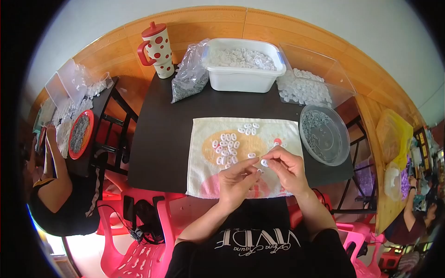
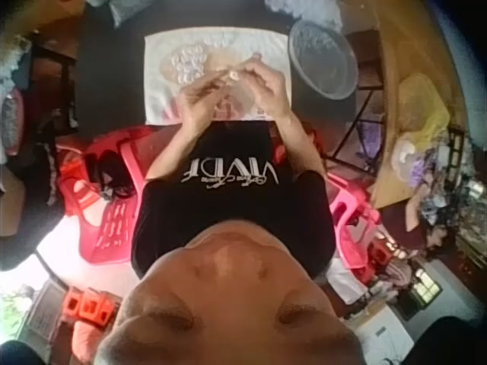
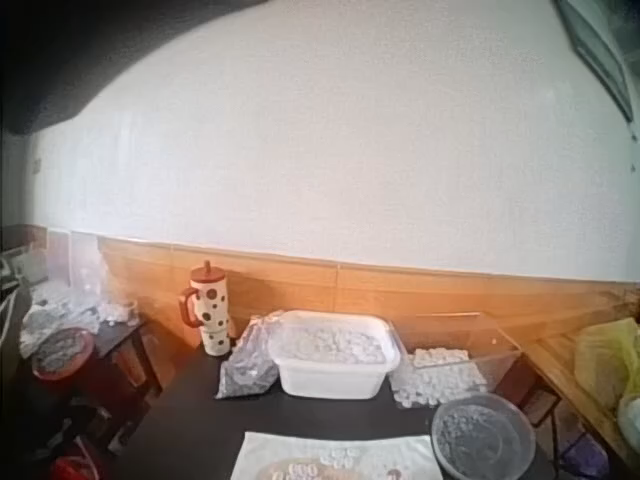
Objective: Sorting and inspecting white plastic components at a table.
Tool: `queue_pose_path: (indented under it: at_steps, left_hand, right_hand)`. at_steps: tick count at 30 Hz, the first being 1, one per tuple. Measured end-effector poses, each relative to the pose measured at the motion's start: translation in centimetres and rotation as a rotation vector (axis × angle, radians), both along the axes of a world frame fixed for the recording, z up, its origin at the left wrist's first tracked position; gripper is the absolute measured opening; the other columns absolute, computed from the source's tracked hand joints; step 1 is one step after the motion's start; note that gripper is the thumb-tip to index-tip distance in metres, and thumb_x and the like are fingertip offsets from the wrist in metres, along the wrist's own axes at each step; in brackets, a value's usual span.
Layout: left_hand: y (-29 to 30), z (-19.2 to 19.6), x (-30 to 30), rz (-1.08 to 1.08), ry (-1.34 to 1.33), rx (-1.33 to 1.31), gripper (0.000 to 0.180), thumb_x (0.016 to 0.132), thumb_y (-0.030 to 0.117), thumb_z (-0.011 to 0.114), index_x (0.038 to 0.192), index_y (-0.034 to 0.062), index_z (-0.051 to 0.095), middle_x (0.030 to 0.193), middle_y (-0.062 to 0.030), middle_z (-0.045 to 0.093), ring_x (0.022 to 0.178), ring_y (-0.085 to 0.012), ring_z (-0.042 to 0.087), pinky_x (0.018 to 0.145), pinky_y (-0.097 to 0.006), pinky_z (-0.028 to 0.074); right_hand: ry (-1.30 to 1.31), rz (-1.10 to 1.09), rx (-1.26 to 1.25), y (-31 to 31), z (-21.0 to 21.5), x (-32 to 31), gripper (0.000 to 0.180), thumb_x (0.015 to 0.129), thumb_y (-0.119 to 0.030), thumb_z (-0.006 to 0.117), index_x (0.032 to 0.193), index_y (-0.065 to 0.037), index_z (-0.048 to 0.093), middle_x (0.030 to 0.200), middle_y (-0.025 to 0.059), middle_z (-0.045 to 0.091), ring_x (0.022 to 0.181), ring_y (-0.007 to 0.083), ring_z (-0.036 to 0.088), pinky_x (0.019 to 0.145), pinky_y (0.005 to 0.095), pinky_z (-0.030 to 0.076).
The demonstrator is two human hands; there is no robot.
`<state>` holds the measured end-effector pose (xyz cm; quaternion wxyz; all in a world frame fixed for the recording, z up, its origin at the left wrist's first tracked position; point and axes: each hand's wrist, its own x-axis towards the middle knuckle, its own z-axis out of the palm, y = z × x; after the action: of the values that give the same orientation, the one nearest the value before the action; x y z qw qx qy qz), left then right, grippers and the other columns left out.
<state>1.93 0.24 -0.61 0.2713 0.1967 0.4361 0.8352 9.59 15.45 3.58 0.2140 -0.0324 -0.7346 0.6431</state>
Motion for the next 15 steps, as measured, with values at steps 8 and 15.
queue_pose_path:
  at_steps: [8,15]
  left_hand:
    - [-0.38,0.17,0.06,-0.009,-0.014,0.000,0.039,0.082,-0.018,0.063,0.117,-0.0019,0.069,0.089,-0.0067,0.068,0.069,-0.0084,0.064,0.055,-0.019,0.048]
    - [-0.52,0.21,0.07,-0.001,-0.028,-0.003,0.038,0.083,-0.018,0.062,0.116,-0.0023,0.070,0.091,-0.0071,0.068,0.071,-0.0109,0.066,0.055,-0.020,0.050]
  right_hand:
    - [0.050,0.027,0.043,-0.18,-0.35,-0.19,0.015,0.090,0.011,0.059,0.103,0.008,0.065,0.093,0.0073,0.060,0.084,0.0114,0.054,0.074,0.0230,0.042]
    - [0.026,0.062,0.112,-0.14,0.12,-0.18,0.015,0.089,0.011,0.061,0.102,0.007,0.067,0.092,0.0081,0.060,0.082,0.0119,0.055,0.073,0.0235,0.043]
